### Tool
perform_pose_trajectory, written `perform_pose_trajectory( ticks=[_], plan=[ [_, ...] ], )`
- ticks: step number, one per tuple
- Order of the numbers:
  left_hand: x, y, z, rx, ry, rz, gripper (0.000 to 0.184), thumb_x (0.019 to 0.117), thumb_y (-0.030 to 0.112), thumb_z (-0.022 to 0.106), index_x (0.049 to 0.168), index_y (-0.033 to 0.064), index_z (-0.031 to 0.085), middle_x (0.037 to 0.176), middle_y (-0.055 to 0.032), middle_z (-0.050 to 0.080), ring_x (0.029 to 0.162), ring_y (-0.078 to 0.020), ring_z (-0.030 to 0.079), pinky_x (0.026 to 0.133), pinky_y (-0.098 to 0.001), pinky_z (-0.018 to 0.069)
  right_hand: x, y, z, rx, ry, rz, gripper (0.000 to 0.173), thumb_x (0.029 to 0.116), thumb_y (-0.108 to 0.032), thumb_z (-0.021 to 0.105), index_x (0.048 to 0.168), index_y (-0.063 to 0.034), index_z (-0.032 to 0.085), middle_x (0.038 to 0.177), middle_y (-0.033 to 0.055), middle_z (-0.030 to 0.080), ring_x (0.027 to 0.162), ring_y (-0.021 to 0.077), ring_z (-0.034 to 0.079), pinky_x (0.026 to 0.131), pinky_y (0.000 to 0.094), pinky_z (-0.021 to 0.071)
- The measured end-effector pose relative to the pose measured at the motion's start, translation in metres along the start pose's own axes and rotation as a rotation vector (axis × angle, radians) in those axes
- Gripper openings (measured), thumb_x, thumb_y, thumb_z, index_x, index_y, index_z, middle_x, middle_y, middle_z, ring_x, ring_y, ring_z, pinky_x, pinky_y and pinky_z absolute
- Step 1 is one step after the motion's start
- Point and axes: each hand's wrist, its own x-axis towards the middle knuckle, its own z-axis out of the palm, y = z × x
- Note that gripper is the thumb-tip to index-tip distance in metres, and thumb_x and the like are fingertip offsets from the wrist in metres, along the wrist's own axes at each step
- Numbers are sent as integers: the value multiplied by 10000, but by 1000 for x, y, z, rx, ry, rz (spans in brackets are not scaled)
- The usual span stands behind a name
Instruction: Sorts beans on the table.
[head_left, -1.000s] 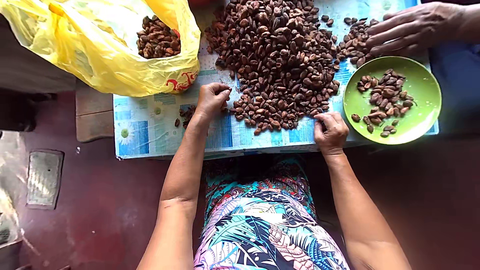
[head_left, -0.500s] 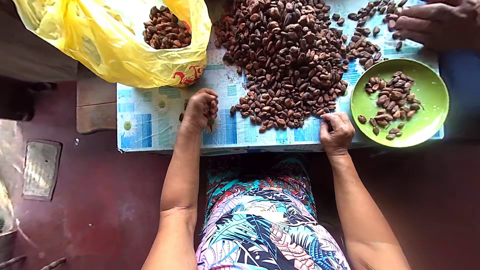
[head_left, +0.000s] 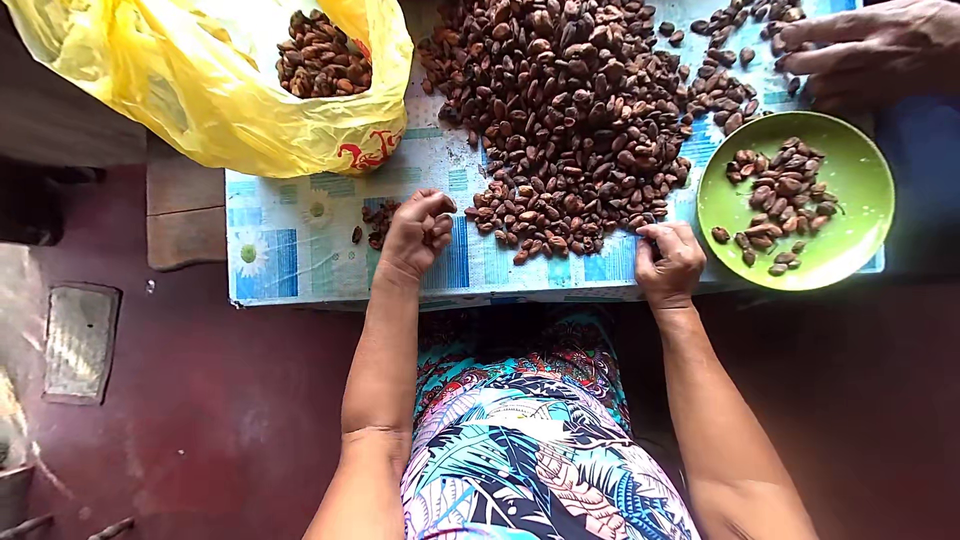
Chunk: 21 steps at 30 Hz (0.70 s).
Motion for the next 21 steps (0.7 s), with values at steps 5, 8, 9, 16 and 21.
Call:
perform_pose_trajectory(
  ticks=[5,8,9,16,21],
  plan=[
    [6,4,2,336,21,77,190,923,-36,417,971,117,519,772,59,580,473,29,410,417,-113,335,0,-1,0,-11,6,-4,214,937,-47,565,1003,21,758,1009,247,724,940,381,714,808,465,561],
    [10,-2,5,1151,-11,261,276,930,48,625,1194,-24,661,861,-138,626,714,-219,554,711,-414,482,0,0,0,-12,6,-7,212,941,-44,566,1005,25,756,1005,248,724,934,378,714,808,464,561],
    [11,-5,8,1307,-27,279,298,953,85,622,1231,-12,668,876,-188,652,761,-319,606,758,-530,498,0,0,1,-15,5,-2,213,941,-45,567,1006,22,758,1006,245,725,935,377,715,807,466,561],
    [9,-4,9,693,109,137,152,1044,93,465,1091,61,607,752,8,529,553,-45,447,518,-185,385,1,-2,-1,-7,-3,3,214,940,-42,566,1006,23,759,1003,247,723,925,383,712,793,480,560],
    [16,12,9,-112,-90,-128,544,1072,292,166,731,179,574,704,12,681,459,-23,525,375,-137,346,0,-2,0,-3,-5,10,214,940,-42,564,1006,19,759,1006,241,725,935,378,709,805,474,558]
  ],
)
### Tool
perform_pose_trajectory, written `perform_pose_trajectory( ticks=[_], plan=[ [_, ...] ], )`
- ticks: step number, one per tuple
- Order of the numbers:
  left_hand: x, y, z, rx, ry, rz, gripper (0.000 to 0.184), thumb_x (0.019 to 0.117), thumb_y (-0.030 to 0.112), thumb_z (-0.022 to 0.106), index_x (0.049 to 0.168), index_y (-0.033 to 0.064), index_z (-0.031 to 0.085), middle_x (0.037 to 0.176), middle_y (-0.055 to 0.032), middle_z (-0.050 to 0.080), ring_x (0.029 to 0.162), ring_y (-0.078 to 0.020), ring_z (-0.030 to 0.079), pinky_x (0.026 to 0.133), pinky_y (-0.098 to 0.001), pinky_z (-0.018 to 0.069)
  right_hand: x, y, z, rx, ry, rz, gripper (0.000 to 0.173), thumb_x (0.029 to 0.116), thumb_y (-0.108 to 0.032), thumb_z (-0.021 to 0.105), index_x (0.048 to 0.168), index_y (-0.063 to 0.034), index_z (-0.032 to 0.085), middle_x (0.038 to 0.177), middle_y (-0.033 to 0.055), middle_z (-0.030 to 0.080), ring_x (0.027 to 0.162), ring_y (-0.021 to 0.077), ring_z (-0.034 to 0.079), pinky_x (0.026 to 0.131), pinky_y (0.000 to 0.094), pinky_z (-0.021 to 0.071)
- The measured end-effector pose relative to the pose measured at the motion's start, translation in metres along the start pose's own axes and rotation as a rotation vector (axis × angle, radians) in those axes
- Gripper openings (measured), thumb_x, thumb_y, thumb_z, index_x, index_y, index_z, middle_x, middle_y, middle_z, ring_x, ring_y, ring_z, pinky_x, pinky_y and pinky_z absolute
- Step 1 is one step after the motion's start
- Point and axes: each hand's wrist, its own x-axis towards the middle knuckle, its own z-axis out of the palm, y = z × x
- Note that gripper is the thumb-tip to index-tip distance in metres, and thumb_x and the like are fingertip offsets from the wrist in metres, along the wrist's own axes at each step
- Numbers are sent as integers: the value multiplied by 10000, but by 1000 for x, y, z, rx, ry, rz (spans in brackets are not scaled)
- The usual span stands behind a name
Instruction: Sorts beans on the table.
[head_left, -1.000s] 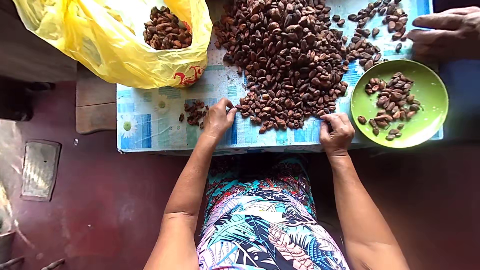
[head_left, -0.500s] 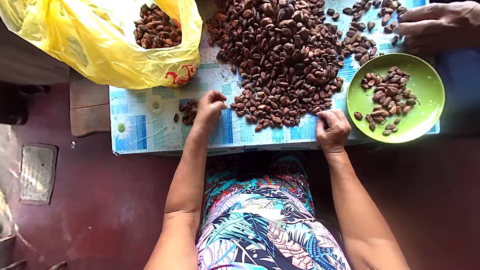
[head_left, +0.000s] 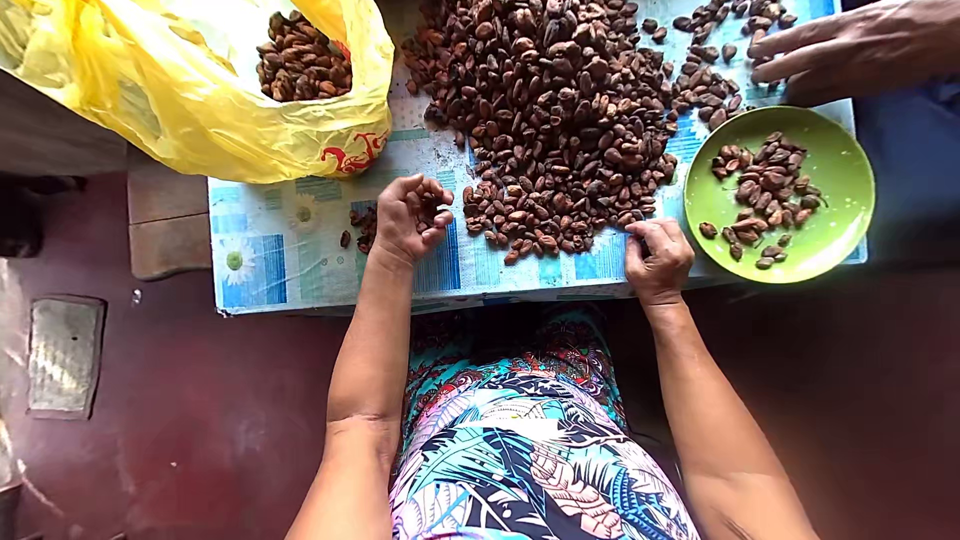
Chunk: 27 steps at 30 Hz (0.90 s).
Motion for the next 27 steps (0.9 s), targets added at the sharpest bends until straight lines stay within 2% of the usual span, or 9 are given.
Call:
perform_pose_trajectory(
  ticks=[2,4,7,10,14,16,18,22,27],
  plan=[
    [8,0,8,246,43,58,397,1080,186,287,760,186,522,630,70,573,419,18,421,364,-119,301,0,0,0,3,4,-3,211,938,-39,565,1001,22,758,1003,245,724,937,384,709,803,476,559],
    [15,-4,10,685,74,229,106,1038,94,496,968,103,575,665,63,495,467,13,370,435,-137,311,0,-1,0,4,14,-11,208,937,-35,568,997,23,758,999,242,726,931,378,712,799,470,560],
    [22,-10,2,1268,0,414,286,981,144,636,1217,-12,677,883,-141,669,690,-184,574,710,-388,506,0,0,0,0,16,-9,210,933,-28,566,996,20,760,1008,243,727,939,378,713,804,466,560],
    [23,-15,2,1451,1,375,273,982,134,642,1206,-21,645,895,-204,676,767,-326,647,776,-548,523,-1,0,1,-2,16,-8,210,930,-33,568,996,20,761,1009,240,729,943,376,714,805,464,561],
    [21,-16,5,1333,61,336,220,985,110,641,1138,-48,645,871,-151,656,748,-230,609,771,-440,515,-1,0,1,-2,25,-13,205,925,-31,572,988,21,760,1000,238,729,937,377,715,799,465,562],
    [16,-13,10,1019,71,268,153,1007,102,615,1120,-2,617,744,-18,556,572,-56,458,570,-225,416,0,-1,1,-3,30,-12,204,926,-36,573,984,19,761,994,238,728,927,375,715,795,462,563],
    [12,-8,16,528,-37,111,78,1062,77,477,1048,124,538,610,84,448,428,26,342,395,-121,299,1,-1,1,-5,33,-6,204,923,-40,571,979,16,760,991,234,727,922,374,714,791,465,563],
    [19,-6,35,73,-358,-49,236,1089,163,354,954,205,542,587,116,481,434,37,409,406,-104,359,0,-7,0,-9,6,33,186,908,-24,595,989,13,758,1002,224,719,934,377,714,790,493,578],
    [41,-29,117,209,-562,-170,246,1107,203,341,1000,193,563,639,94,528,463,22,444,416,-112,374,2,-5,4,-5,54,30,180,877,-39,603,942,-6,768,972,193,747,922,353,735,778,481,594]
  ],
)
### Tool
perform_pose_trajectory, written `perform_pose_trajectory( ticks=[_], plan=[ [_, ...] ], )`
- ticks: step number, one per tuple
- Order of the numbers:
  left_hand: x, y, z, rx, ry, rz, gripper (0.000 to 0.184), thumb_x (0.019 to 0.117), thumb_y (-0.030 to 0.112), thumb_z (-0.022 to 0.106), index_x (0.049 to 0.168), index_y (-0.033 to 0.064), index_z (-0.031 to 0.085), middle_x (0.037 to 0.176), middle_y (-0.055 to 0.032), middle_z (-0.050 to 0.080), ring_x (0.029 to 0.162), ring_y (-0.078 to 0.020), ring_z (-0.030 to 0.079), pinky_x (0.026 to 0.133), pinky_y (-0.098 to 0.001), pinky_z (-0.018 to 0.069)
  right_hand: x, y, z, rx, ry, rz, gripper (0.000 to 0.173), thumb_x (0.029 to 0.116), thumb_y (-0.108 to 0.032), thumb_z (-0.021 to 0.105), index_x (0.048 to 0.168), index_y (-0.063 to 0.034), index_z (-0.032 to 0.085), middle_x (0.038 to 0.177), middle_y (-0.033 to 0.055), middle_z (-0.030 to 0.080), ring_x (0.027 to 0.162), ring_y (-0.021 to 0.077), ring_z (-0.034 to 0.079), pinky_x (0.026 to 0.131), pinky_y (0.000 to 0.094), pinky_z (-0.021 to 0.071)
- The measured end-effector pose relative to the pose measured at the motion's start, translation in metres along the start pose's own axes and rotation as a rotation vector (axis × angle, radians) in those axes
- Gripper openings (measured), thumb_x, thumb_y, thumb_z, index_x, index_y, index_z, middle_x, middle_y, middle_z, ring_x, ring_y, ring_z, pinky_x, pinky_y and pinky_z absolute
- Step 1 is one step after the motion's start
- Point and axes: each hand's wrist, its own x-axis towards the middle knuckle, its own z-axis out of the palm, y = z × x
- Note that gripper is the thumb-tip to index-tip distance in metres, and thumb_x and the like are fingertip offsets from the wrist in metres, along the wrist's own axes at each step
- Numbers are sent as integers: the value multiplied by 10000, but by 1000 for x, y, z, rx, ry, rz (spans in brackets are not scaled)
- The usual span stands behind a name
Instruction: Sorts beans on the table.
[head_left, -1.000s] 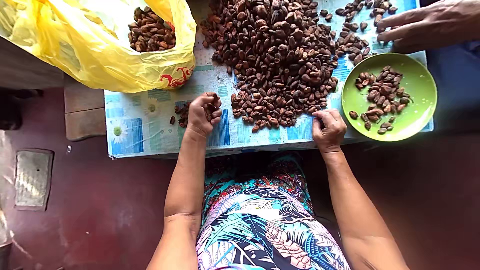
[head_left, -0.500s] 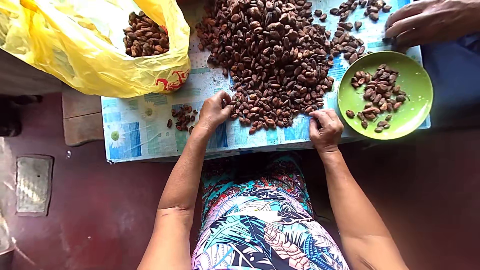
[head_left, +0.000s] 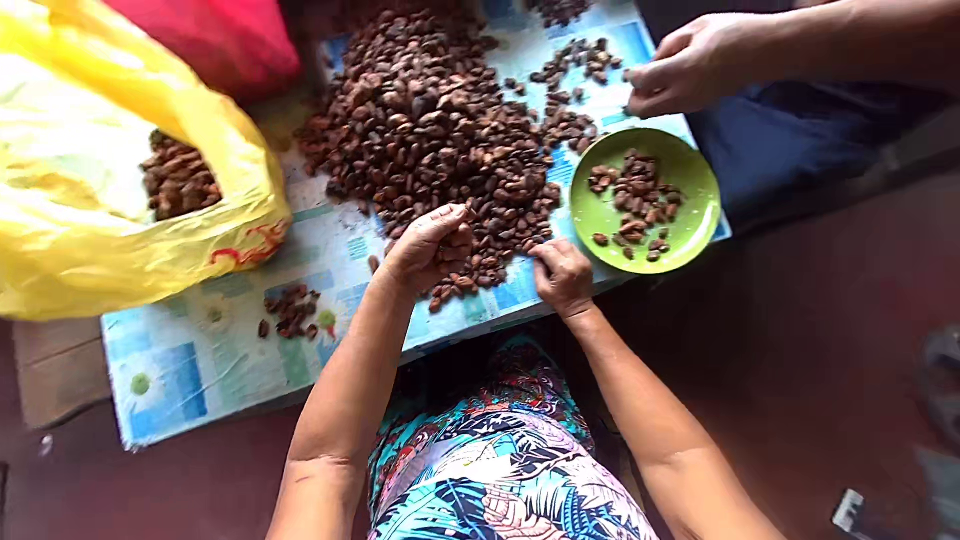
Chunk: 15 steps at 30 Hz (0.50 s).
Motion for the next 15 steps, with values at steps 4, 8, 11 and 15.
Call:
perform_pose_trajectory(
  ticks=[4,8,11,15],
  plan=[
    [47,-11,51,76,-68,-93,303,1118,210,296,991,176,569,658,83,546,477,11,456,427,-122,383,-2,-1,1,26,14,-3,167,850,-24,626,935,-14,769,950,170,743,903,330,732,750,465,598],
    [77,-21,76,-4,-132,-152,281,1121,205,314,1009,173,570,701,65,573,503,4,485,451,-123,412,-3,-2,6,1,77,2,168,831,-38,629,905,-21,778,897,165,736,811,323,725,682,462,593],
    [90,-27,88,-71,-77,-182,224,1103,133,359,997,146,556,761,27,616,505,5,501,451,-117,425,-3,-4,5,9,143,-15,182,796,-24,634,925,-15,762,850,168,720,743,320,712,619,450,580],
    [98,-29,99,-118,59,-199,170,1061,34,418,1027,95,574,790,-6,641,501,0,505,446,-120,422,-3,-5,8,-18,180,-30,152,770,-27,643,865,-5,759,801,157,719,703,293,707,596,413,575]
  ],
)
